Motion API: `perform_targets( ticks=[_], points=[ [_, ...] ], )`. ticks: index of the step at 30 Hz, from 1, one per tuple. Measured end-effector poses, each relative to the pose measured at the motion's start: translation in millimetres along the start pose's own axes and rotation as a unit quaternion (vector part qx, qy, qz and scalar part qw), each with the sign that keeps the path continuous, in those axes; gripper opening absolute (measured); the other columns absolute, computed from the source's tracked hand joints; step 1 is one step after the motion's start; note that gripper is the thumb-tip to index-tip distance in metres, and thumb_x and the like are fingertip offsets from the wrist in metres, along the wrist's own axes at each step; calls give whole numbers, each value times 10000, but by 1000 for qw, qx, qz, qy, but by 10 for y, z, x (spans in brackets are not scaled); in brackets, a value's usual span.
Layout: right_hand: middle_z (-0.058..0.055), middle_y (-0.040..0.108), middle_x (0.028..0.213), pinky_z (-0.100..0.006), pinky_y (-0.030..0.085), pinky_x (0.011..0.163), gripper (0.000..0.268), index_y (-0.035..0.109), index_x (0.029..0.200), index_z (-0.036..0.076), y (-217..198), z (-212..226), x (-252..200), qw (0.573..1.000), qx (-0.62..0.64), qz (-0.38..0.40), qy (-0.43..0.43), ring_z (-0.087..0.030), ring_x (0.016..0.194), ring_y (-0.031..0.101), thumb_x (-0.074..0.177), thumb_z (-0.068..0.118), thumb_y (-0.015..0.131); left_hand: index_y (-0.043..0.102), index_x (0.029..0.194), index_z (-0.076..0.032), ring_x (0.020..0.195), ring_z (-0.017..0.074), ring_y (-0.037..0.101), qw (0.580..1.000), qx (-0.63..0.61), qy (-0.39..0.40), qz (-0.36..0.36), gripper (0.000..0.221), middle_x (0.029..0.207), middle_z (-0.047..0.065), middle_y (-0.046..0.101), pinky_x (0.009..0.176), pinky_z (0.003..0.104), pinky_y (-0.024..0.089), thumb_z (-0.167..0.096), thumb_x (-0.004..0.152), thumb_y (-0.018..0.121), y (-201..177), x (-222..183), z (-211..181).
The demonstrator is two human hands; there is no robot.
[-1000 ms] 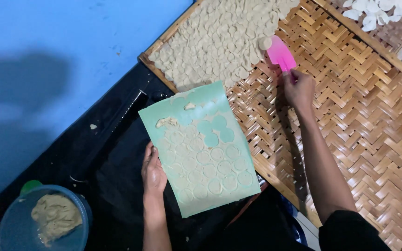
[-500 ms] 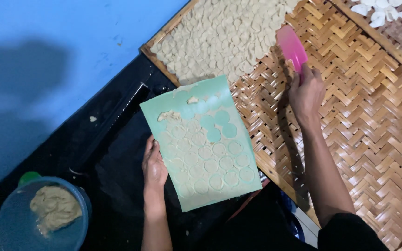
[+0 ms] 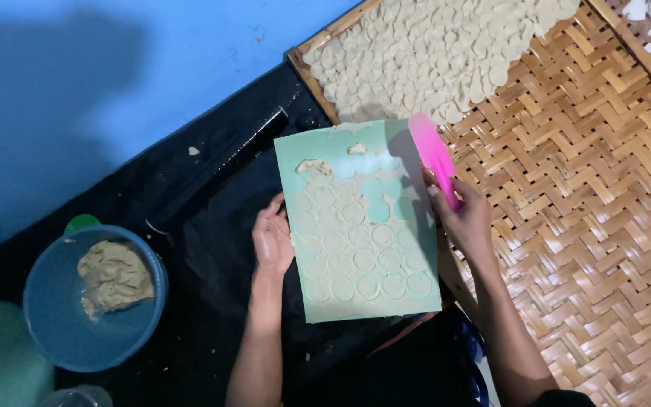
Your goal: Placing small round dough pieces onto a woven tray using a spatula.
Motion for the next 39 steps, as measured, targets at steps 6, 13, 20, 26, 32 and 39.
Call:
perform_targets(
  ticks=[6,13,20,26,32,39],
  points=[
    [-159,718,791,-364,511,622,408,745,1237,45,36,212,-83,999,3,36,31,-192,651,635,947,332,734,509,1445,-24,1313,232,553,996,70,-45,-16,588,1441,119,582,1122,388,421,-454,1045,486,313,47,-132],
    [-195,696,818,-392,516,614,369,714,1204,-13,-123,521,-290,999,-44,-1,-19,-242,633,641,979,279,715,494,1470,18,1331,260,551,977,177,-55,-103,656,1464,140,571,1123,404,428,-472,1033,507,139,287,-91],
    [-180,726,923,-444,556,666,300,726,1204,45,-102,672,-515,982,-111,57,-143,-347,728,707,935,169,687,397,1541,3,1434,298,465,995,51,-84,36,736,1568,158,468,1198,437,353,-522,1031,481,263,437,-11],
    [-166,721,888,-454,552,656,279,754,1182,81,-54,681,-481,980,-142,80,-117,-359,714,703,926,179,702,386,1546,-2,1434,302,463,995,43,-77,38,737,1564,157,469,1198,440,358,-524,1035,483,269,411,-28],
    [-165,723,892,-442,550,635,280,761,1175,85,16,741,-422,977,-144,83,-137,-353,694,701,915,170,704,392,1543,-20,1412,301,484,996,39,-76,27,725,1544,150,484,1181,449,380,-520,1029,493,209,387,-12],
    [-163,744,965,-439,569,662,262,762,1159,82,52,706,-336,974,-131,81,-165,-358,729,715,938,206,697,395,1546,-8,1417,301,485,996,25,-69,42,738,1552,155,484,1187,449,377,-526,1032,502,260,362,-37]
  ],
)
Point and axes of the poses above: each hand's wrist, its own x-axis towards the middle knuckle, its own y-axis out of the palm, z = x × y, the point moved 6 cm from there along x, towards the middle knuckle
